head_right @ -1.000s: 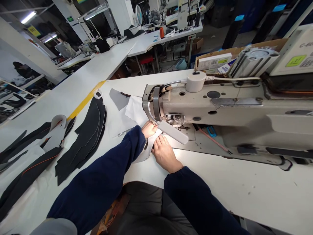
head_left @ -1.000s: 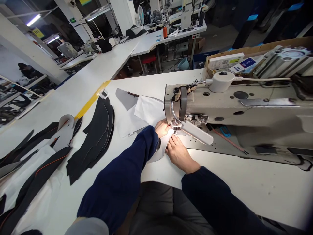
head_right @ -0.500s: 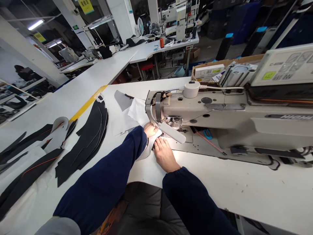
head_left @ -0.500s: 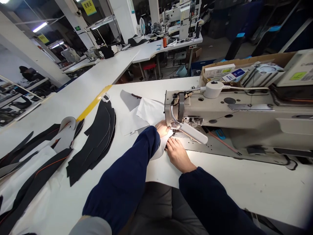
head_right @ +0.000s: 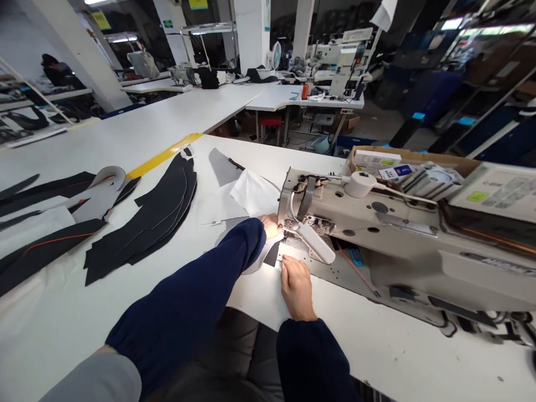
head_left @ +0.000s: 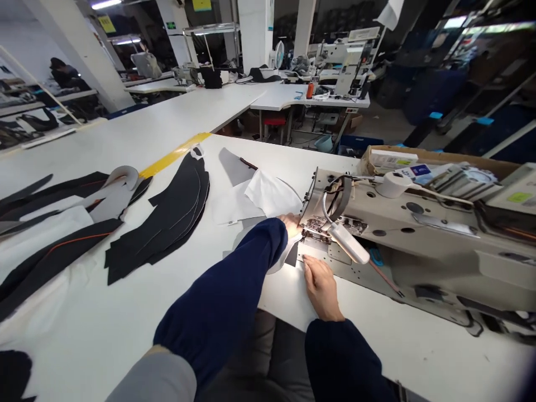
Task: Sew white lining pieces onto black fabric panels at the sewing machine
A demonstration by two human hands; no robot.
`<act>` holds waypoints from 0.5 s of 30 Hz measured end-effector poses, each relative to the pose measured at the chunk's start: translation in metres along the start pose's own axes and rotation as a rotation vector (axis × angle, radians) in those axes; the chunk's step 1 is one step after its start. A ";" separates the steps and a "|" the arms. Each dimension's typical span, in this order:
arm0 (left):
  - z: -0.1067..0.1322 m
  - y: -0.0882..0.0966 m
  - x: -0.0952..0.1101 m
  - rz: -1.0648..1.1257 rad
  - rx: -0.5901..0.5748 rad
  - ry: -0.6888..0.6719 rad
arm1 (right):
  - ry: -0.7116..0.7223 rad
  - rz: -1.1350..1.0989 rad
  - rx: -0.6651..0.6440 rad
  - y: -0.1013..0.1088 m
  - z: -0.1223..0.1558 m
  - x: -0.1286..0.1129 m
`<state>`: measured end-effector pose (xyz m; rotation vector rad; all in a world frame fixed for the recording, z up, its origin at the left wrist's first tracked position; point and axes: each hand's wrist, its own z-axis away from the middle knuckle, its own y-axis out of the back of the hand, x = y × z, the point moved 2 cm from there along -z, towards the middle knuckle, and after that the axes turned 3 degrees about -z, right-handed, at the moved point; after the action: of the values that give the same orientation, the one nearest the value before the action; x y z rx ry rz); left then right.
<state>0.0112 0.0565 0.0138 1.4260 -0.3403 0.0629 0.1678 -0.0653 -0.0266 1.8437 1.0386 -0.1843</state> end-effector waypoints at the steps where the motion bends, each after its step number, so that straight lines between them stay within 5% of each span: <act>1: 0.000 0.000 0.000 -0.003 -0.002 0.010 | -0.019 -0.022 -0.004 0.000 -0.001 0.001; 15: 0.029 0.005 -0.006 0.161 0.080 0.049 | -0.167 -0.143 0.018 0.007 0.007 -0.003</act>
<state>-0.0018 0.0302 0.0201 1.4720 -0.4151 0.2445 0.1726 -0.0735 -0.0240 1.7384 1.0534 -0.4270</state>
